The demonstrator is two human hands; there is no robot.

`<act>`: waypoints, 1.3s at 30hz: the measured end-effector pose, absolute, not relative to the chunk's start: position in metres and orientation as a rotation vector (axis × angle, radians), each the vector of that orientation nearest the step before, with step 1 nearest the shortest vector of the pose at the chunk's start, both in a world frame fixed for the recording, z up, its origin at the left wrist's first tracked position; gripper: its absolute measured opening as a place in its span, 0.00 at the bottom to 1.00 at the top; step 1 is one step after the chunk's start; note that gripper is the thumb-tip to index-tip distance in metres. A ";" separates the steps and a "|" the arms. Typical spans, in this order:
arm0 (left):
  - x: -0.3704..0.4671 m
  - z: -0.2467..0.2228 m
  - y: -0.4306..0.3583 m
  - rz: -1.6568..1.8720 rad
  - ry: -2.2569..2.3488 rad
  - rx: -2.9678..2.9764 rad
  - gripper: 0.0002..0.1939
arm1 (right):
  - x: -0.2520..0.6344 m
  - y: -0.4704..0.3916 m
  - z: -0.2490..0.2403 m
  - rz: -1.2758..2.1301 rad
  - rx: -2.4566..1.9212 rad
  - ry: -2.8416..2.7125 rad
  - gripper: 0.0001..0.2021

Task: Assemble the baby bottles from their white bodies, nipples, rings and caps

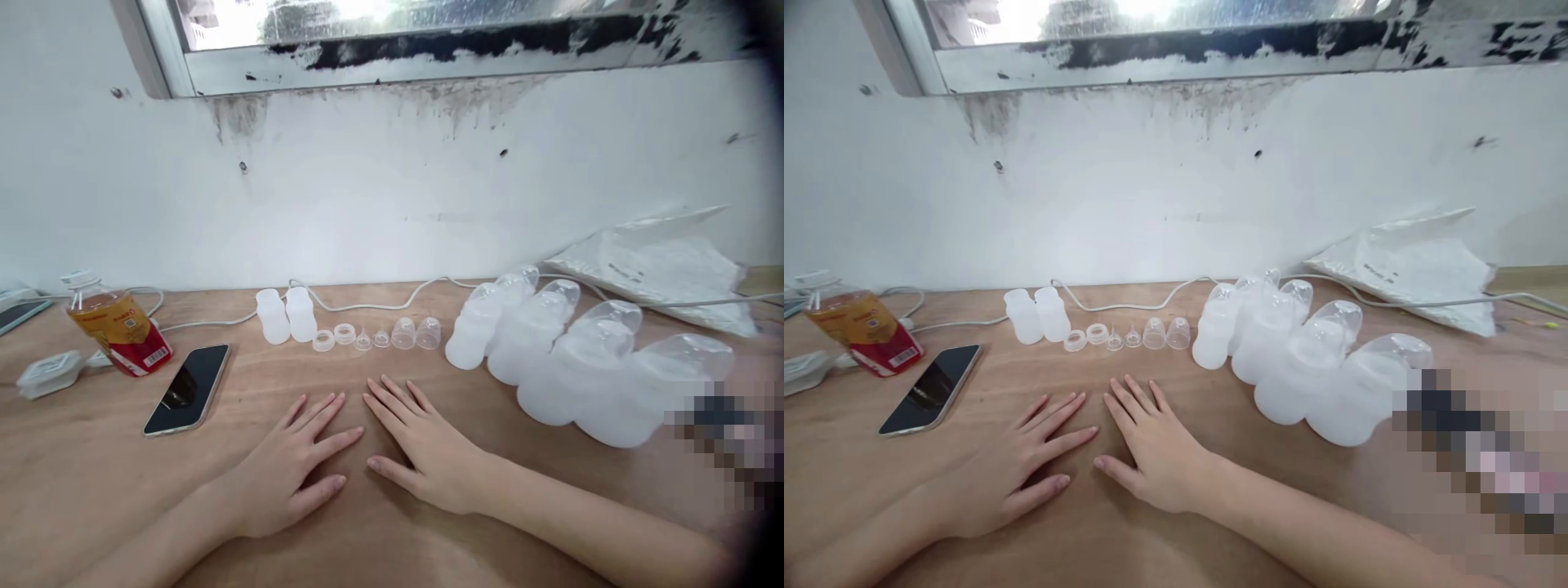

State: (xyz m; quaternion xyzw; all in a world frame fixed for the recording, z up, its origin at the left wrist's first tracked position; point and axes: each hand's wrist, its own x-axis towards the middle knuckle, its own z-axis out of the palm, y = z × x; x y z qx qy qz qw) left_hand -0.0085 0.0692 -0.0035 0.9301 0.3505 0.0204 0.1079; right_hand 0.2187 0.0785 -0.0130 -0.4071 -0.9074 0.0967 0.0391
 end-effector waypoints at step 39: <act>0.034 0.011 0.141 1.078 1.464 2.777 0.16 | 0.213 0.118 0.020 -0.001 -1.301 -2.346 0.12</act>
